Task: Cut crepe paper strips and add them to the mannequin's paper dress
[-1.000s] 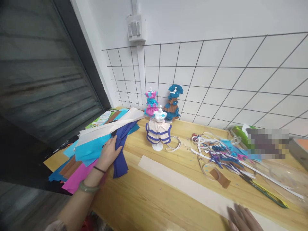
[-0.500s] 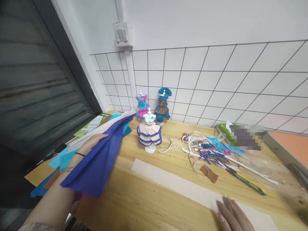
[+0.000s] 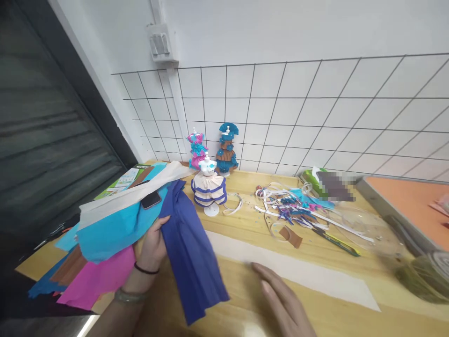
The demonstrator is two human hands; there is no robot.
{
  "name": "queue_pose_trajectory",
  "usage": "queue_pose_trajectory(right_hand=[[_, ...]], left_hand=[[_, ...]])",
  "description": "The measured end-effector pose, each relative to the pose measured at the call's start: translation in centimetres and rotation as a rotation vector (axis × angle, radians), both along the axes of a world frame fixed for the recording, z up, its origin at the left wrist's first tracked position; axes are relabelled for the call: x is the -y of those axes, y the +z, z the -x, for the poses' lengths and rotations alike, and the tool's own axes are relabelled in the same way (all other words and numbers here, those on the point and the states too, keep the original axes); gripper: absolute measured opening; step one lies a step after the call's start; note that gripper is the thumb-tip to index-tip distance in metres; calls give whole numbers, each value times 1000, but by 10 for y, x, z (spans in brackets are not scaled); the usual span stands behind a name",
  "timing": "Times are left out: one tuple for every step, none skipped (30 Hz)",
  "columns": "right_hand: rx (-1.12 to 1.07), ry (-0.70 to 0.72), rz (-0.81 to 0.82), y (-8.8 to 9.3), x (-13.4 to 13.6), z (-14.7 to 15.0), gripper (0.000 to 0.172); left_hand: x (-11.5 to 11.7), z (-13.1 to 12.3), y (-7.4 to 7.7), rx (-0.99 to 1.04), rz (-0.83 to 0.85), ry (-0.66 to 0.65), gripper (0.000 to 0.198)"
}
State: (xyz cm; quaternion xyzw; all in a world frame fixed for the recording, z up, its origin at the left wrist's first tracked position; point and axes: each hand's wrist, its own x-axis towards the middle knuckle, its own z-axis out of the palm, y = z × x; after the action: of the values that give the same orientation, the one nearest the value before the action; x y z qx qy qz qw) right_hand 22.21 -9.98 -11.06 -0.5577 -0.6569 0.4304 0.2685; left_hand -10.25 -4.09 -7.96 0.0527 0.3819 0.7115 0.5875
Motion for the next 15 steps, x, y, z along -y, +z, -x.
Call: queue_pose_trajectory(right_hand=[[-111, 21, 107, 7, -2, 15, 49], [-228, 70, 177, 13, -6, 28, 52], [-364, 115, 190, 18, -10, 38, 57], [-489, 149, 198, 21, -13, 45, 62], [-552, 182, 218, 23, -17, 49, 62], [-574, 202, 227, 25, -19, 51, 62], [-571, 212, 234, 26, -20, 50, 63], [-544, 213, 238, 26, -21, 47, 64], [-508, 209, 235, 26, -20, 43, 64], [-473, 201, 229, 26, -19, 37, 63], [-437, 196, 226, 26, -17, 30, 61], [-401, 193, 222, 26, -15, 22, 59], [-363, 189, 221, 27, -14, 14, 58], [-323, 183, 222, 28, -12, 5, 57], [-283, 175, 222, 29, -10, -4, 57]], left_hand=[[-1, -14, 1, 38, 26, -23, 23], [-2, -26, 1, 70, 53, -35, 22], [-1, -36, 0, 91, 77, -29, 22], [0, -45, -1, 106, 95, -21, 22], [2, -52, -4, 121, 110, -14, 22], [5, -58, -7, 134, 123, -15, 22], [9, -63, -10, 148, 134, -31, 23], [13, -67, -13, 159, 142, -52, 23], [17, -70, -16, 168, 143, -74, 23], [20, -72, -18, 175, 133, -95, 24], [23, -73, -20, 184, 118, -110, 25], [24, -74, -22, 193, 102, -117, 27], [24, -74, -23, 205, 88, -126, 28], [23, -74, -24, 215, 75, -137, 29], [21, -73, -24, 223, 66, -156, 30]])
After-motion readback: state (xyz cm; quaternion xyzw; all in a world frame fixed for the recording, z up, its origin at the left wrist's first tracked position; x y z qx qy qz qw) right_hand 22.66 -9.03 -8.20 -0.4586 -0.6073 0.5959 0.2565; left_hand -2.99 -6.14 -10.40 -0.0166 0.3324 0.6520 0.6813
